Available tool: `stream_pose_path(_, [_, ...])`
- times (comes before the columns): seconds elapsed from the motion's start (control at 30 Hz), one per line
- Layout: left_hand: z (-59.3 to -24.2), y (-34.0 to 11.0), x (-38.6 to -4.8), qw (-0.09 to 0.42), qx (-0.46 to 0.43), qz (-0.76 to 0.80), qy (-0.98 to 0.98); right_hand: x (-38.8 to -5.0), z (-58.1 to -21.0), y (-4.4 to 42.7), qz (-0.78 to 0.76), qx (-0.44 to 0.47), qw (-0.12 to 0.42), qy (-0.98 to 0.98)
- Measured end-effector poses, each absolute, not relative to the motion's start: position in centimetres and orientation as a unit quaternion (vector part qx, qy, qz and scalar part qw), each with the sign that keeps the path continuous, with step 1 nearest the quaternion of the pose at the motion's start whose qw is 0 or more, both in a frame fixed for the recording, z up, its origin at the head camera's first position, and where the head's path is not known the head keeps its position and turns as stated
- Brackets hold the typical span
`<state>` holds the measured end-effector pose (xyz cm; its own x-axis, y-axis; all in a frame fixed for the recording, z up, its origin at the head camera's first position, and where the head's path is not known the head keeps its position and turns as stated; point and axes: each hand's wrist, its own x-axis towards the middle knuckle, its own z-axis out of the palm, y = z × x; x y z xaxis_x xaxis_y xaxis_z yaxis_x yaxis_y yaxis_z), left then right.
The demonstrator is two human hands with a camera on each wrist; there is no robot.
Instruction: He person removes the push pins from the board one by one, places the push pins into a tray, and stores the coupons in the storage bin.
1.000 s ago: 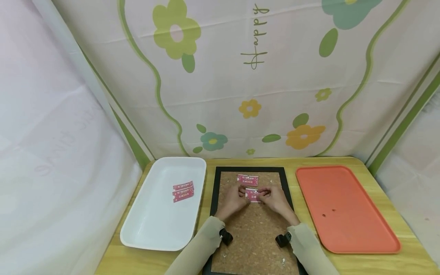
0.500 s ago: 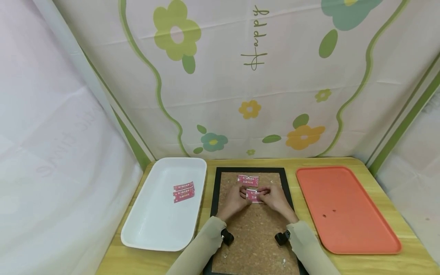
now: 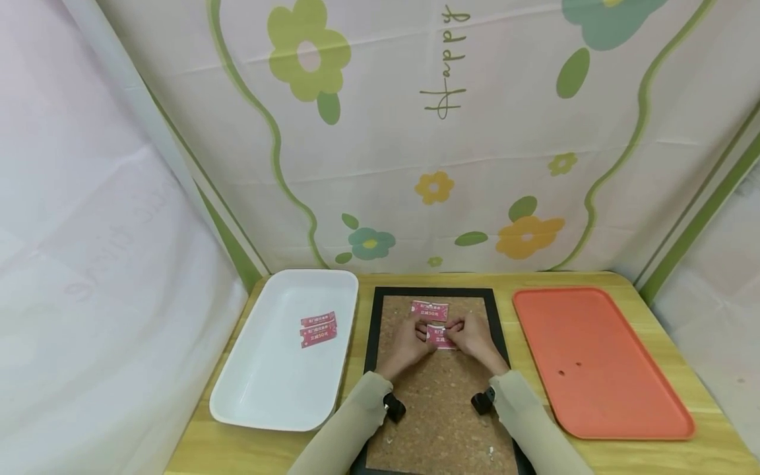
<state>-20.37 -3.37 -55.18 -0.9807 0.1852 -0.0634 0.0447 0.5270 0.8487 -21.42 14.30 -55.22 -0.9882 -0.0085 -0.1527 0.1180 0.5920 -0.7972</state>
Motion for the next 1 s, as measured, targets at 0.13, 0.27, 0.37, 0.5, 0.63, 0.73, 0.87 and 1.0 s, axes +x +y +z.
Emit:
stream_pose_path(0.13, [-55.00, -3.31, -20.38, 0.072, 0.064, 0.481, 0.871, -21.61, -55.24, 14.40, -0.451, 0.039, 0.077, 0.888])
stream_pose_path(0.27, [-54.90, -3.25, -20.39, 0.068, 0.065, 0.476, 0.874, -21.75, -55.28, 14.44, -0.439, 0.041, 0.070, 0.895])
stream_pose_path(0.37, [-54.97, -3.19, -20.44, 0.071, 0.064, 0.476, 0.874, -21.81, -55.34, 14.41, -0.428, 0.041, 0.064, 0.901])
stream_pose_path(0.5, [-55.02, -3.14, -20.43, 0.077, 0.053, 0.479, 0.873, -21.82, -55.39, 14.29, -0.422, 0.040, 0.064, 0.904])
stream_pose_path(0.63, [-55.04, -3.19, -20.38, 0.078, 0.047, 0.484, 0.870, -21.84, -55.40, 14.17, -0.413, 0.039, 0.069, 0.907])
stream_pose_path(0.73, [-55.08, -3.25, -20.36, 0.076, 0.051, 0.488, 0.868, -21.80, -55.28, 14.06, -0.402, 0.030, 0.063, 0.913])
stream_pose_path(0.87, [-55.16, -3.32, -20.37, 0.070, 0.058, 0.487, 0.869, -21.64, -54.85, 13.82, -0.384, 0.001, 0.045, 0.922])
stream_pose_path(1.0, [-55.17, -3.41, -20.29, 0.068, 0.062, 0.488, 0.868, -21.57, -54.58, 13.57, -0.375, -0.013, 0.037, 0.926])
